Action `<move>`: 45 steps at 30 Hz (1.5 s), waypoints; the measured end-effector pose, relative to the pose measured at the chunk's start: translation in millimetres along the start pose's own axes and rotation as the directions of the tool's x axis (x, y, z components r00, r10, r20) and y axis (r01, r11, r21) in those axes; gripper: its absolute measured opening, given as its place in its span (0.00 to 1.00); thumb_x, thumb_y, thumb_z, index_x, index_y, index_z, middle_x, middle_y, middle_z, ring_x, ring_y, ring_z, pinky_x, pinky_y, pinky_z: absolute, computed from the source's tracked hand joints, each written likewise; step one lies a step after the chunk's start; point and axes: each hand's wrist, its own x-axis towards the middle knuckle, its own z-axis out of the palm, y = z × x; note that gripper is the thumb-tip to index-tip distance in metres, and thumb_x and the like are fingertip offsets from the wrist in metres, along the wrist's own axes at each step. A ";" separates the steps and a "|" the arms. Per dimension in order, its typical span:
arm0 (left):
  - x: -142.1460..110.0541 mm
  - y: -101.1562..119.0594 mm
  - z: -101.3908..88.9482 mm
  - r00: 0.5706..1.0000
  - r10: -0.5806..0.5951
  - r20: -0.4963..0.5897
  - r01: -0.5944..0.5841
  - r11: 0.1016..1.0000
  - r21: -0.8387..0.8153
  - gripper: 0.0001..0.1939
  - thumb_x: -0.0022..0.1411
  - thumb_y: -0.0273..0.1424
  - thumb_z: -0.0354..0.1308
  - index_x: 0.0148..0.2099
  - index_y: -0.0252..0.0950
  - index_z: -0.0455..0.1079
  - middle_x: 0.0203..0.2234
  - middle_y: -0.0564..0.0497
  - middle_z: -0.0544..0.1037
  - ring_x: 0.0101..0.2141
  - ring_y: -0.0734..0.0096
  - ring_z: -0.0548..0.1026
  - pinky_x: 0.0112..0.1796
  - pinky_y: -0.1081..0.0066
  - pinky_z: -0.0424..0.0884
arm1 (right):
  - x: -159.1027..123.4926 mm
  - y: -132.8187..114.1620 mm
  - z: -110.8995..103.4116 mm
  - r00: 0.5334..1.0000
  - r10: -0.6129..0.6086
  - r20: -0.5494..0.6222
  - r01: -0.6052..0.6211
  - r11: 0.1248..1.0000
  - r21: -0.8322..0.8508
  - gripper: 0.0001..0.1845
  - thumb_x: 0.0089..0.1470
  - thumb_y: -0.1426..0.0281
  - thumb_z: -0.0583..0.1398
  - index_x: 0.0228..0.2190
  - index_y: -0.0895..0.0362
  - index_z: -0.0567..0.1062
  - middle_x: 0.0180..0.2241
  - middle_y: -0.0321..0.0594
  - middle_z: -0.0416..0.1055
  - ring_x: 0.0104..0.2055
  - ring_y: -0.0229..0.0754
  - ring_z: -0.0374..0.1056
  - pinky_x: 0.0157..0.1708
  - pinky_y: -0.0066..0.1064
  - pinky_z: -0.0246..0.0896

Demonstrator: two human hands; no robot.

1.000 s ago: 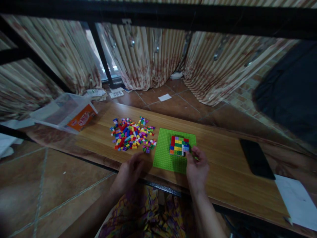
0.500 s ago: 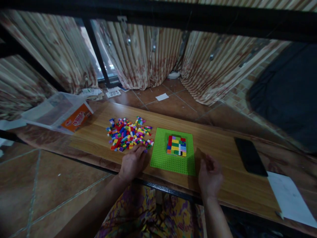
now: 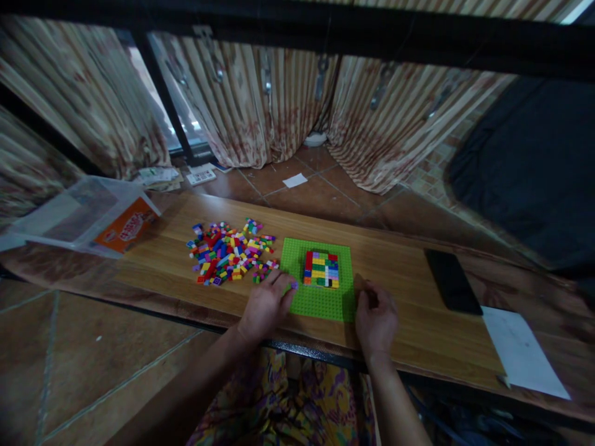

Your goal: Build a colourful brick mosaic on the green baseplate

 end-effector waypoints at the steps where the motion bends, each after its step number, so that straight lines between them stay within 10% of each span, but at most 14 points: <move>1: 5.1 5.5 2.9 0.999 0.026 0.024 -0.025 1.000 -0.005 0.10 0.69 0.33 0.48 0.46 0.39 0.69 0.42 0.50 0.74 0.40 0.71 0.74 0.40 0.72 0.71 | 0.1 -0.8 0.1 1.000 0.001 0.000 -0.001 1.000 -0.008 0.21 0.53 0.61 0.55 0.41 0.62 0.77 0.39 0.53 0.76 0.41 0.52 0.71 0.44 0.44 0.66; 45: 36.8 27.8 22.1 0.975 0.105 0.194 -0.129 0.985 0.115 0.11 0.66 0.26 0.48 0.46 0.39 0.69 0.46 0.46 0.71 0.44 0.65 0.72 0.45 0.65 0.71 | 0.5 -8.0 1.1 0.998 -0.056 0.003 0.056 0.998 0.011 0.17 0.54 0.63 0.55 0.38 0.59 0.78 0.40 0.50 0.76 0.43 0.50 0.71 0.47 0.43 0.65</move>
